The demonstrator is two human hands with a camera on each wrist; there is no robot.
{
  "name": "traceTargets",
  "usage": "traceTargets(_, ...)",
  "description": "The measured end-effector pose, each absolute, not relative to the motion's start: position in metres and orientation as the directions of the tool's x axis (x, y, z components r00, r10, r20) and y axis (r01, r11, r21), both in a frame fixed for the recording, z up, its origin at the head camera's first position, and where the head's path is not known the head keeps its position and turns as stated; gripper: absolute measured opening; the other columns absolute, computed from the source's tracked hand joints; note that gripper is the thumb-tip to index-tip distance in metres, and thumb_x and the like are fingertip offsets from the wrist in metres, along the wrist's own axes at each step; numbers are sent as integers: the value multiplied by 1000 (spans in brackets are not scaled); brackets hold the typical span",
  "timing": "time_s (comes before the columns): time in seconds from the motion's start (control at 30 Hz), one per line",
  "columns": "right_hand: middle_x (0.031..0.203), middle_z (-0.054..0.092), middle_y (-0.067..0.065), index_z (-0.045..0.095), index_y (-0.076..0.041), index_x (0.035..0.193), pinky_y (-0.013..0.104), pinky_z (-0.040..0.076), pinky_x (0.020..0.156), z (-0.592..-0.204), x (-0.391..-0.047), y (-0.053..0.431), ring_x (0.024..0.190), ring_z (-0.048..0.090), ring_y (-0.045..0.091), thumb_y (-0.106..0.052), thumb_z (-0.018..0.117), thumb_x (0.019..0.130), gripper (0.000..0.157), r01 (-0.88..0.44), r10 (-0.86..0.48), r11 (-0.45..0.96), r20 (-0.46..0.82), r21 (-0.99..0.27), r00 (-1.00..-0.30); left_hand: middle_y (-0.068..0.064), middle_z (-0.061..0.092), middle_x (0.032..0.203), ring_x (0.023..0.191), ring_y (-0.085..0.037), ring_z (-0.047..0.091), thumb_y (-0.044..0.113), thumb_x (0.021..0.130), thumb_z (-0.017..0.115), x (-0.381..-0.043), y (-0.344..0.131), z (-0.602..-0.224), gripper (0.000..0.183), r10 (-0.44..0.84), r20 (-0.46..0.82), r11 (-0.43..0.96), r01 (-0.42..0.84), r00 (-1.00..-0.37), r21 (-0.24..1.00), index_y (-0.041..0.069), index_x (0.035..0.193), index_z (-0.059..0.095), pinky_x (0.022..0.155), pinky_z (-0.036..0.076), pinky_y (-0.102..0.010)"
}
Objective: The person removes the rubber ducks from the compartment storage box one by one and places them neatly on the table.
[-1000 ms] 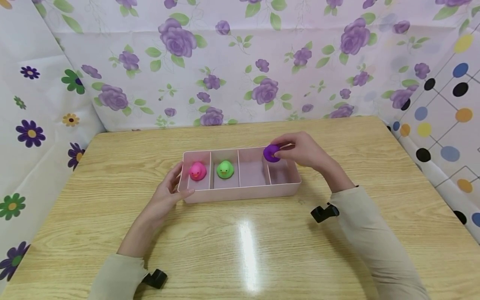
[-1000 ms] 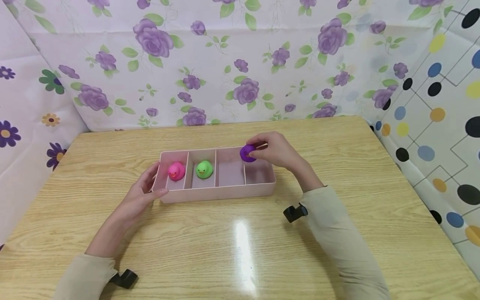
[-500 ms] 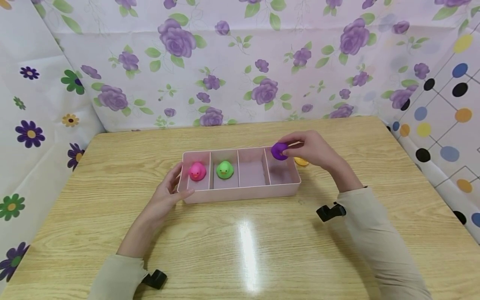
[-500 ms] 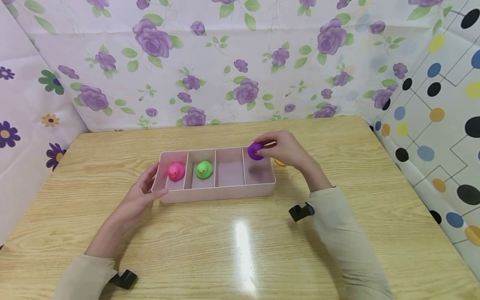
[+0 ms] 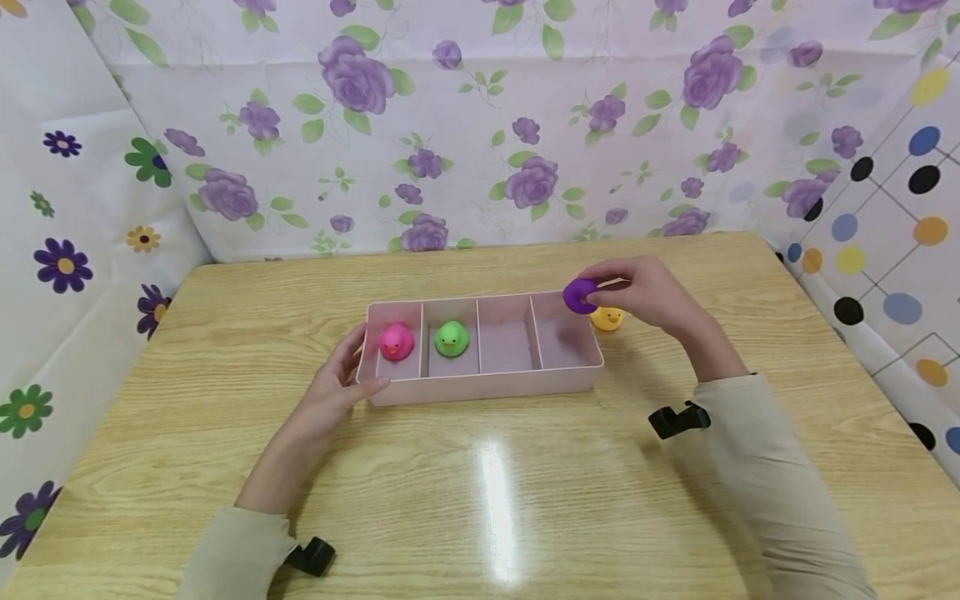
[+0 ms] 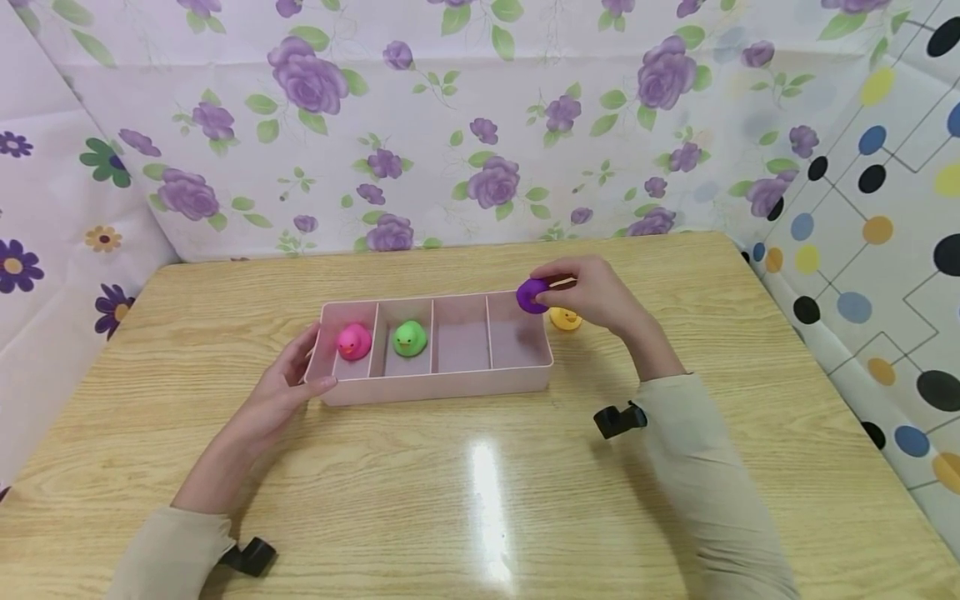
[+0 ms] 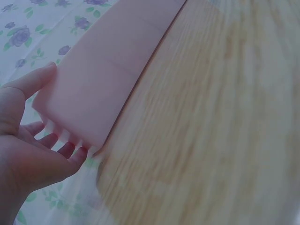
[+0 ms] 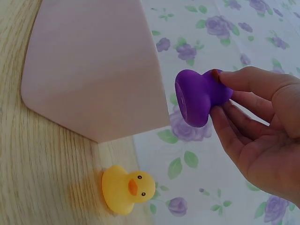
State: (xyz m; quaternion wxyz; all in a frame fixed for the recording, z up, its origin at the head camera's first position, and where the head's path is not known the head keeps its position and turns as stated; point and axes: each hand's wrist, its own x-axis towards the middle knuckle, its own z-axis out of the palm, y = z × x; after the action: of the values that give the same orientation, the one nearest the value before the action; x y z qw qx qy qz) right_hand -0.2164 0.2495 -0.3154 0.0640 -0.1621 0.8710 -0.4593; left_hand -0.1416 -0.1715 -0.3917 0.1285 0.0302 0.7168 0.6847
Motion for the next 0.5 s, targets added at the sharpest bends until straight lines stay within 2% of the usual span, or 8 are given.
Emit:
traceTargets(0.1, 113, 66, 16, 68, -2, 118, 47, 54, 82, -315, -216, 254, 96, 67, 28, -11, 70, 88, 31, -211, -323, 538, 31, -816, -946, -6, 9, 161, 145, -28, 9, 4, 91, 64, -141, -171, -391, 84, 219, -146, 60, -136, -965, 989, 17, 157, 12, 115, 15, -46)
traceTargets(0.33, 117, 64, 17, 66, 0, 121, 29, 54, 78, -315, -217, 264, 100, 65, 30, -11, 69, 89, 34, -191, -301, 563, 16, -804, -953, -5, 7, 161, 145, -27, 8, 4, 92, 64, -142, -172, -391, 85, 219, -154, 61, -144, -963, 988, 17, 157, 11, 115, 15, -46)
traceTargets(0.5, 118, 63, 18, 65, 1, 122, 28, 53, 79, -316, -217, 270, 101, 64, 30, -12, 69, 89, 35, -180, -288, 575, 9, -798, -958, -4, 7, 161, 145, -26, 8, 5, 92, 64, -141, -172, -392, 85, 218, -156, 70, -144, -963, 987, 18, 157, 11, 115, 15, -46)
